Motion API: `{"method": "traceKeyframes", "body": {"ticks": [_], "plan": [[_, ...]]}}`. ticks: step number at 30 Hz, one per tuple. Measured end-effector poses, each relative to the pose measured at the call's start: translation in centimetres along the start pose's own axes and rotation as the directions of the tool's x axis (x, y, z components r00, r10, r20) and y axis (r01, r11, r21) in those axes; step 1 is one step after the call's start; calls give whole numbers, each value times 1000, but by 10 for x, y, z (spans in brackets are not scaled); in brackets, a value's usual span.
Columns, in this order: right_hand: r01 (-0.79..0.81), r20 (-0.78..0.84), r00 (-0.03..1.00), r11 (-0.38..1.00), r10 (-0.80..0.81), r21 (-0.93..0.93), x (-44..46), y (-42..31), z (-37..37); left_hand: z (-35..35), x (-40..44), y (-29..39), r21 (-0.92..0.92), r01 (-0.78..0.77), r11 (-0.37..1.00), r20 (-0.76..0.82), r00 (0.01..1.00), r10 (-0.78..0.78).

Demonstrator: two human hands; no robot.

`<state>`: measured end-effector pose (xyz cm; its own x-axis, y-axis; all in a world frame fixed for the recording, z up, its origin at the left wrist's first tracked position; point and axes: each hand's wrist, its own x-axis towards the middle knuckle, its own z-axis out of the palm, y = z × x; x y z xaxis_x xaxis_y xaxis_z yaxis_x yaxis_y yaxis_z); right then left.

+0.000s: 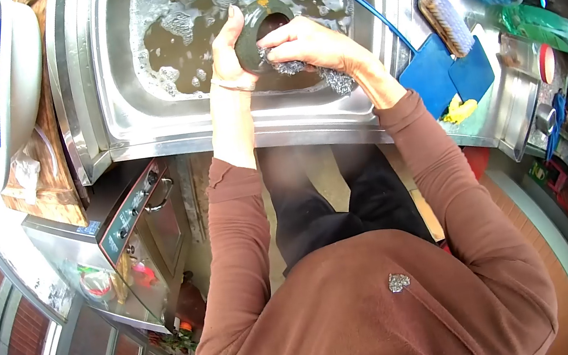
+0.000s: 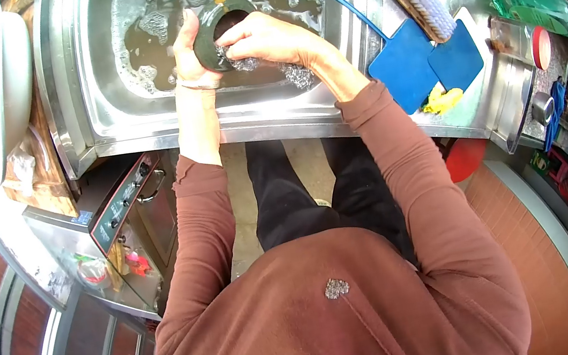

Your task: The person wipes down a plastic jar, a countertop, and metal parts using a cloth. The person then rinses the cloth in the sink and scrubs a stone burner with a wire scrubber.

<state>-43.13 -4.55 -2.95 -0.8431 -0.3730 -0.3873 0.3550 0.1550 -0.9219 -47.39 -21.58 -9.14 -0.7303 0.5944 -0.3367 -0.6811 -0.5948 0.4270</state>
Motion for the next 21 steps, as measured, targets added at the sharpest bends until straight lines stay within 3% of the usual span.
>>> {"method": "traceKeyframes", "body": {"ticks": [3,4,7,8,11,12,13,15,18,21], "plan": [[244,199,962,919,-188,-311,16,26,-8,-11,5,-10,66,53,996,-35,998,-51],[273,166,961,862,-222,-427,10,16,-5,-9,5,-7,28,69,997,-33,997,-68],[106,28,989,553,-148,-826,1,5,4,-1,2,1,-53,98,994,-33,994,-100],[90,-43,966,487,-254,-869,0,18,4,3,5,1,-67,95,993,-94,990,-101],[49,-504,734,776,-455,-629,-14,26,6,4,3,13,-143,123,982,-26,991,-128],[-31,-647,730,935,-220,-353,-19,27,7,8,1,15,-140,155,978,-15,987,-158],[5,-712,659,949,-241,-317,-21,33,8,7,0,13,-129,161,978,-17,986,-165],[-58,-725,682,995,96,77,-33,39,13,4,4,12,-99,179,979,-12,983,-181],[-9,-686,682,941,253,338,-41,54,18,2,6,11,-43,178,983,-107,977,-182],[-7,-681,693,947,237,322,-36,70,17,-9,11,11,24,196,980,-191,964,-187]]}}
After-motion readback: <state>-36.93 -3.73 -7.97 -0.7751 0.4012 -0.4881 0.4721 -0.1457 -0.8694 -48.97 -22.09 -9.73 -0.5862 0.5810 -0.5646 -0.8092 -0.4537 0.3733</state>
